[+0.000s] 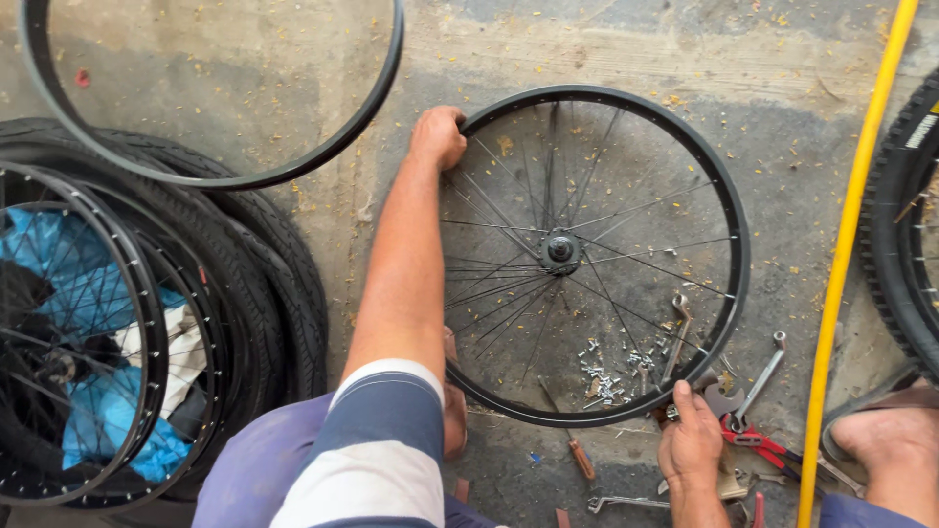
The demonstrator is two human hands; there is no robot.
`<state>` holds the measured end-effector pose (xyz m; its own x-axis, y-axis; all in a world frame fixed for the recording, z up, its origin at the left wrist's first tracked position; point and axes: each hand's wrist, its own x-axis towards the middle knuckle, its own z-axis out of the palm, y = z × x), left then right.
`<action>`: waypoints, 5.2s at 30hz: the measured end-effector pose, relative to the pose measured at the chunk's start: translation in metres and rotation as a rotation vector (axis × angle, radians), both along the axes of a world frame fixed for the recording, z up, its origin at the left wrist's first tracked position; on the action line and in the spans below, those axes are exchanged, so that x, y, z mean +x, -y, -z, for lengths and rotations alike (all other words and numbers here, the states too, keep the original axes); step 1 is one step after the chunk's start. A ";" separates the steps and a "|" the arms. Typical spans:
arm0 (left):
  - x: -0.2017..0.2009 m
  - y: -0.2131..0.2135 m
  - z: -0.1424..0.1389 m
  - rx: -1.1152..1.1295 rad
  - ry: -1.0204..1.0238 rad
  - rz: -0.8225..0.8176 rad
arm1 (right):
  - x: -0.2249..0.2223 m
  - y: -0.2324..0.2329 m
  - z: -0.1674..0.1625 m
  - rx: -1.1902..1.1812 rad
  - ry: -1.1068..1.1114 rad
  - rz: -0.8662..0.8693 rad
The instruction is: The person sits on the floor lacing a bicycle wheel, threading spokes through the hub and seating them into the rim, picking spoke nipples from the ground and tightening them by hand while turning the wheel to reach new positions.
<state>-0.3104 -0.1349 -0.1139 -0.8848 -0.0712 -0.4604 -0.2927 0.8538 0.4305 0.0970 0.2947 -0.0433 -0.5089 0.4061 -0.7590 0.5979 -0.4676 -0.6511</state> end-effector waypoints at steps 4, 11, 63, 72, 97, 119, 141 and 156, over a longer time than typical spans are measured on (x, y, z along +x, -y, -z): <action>-0.019 -0.016 0.008 0.021 -0.080 0.043 | -0.001 0.001 -0.001 -0.018 -0.006 0.008; -0.053 -0.065 0.019 -0.077 -0.078 0.266 | -0.005 -0.002 0.001 -0.012 -0.017 0.028; -0.084 -0.219 0.044 0.161 -0.311 0.603 | -0.010 -0.006 0.003 0.011 -0.037 0.059; -0.091 -0.216 0.049 0.180 -0.205 0.644 | -0.011 -0.006 0.001 0.020 -0.018 0.059; -0.093 -0.206 0.048 0.295 -0.169 0.529 | -0.009 -0.009 0.009 0.060 0.004 0.033; -0.068 -0.273 0.014 0.258 -0.275 0.801 | -0.015 -0.006 -0.003 0.080 -0.006 0.011; -0.034 -0.308 0.003 0.496 -0.545 0.774 | -0.011 -0.009 0.008 0.107 -0.073 -0.007; -0.096 -0.120 0.005 -0.027 -0.186 0.584 | -0.010 -0.011 0.011 0.085 -0.061 0.021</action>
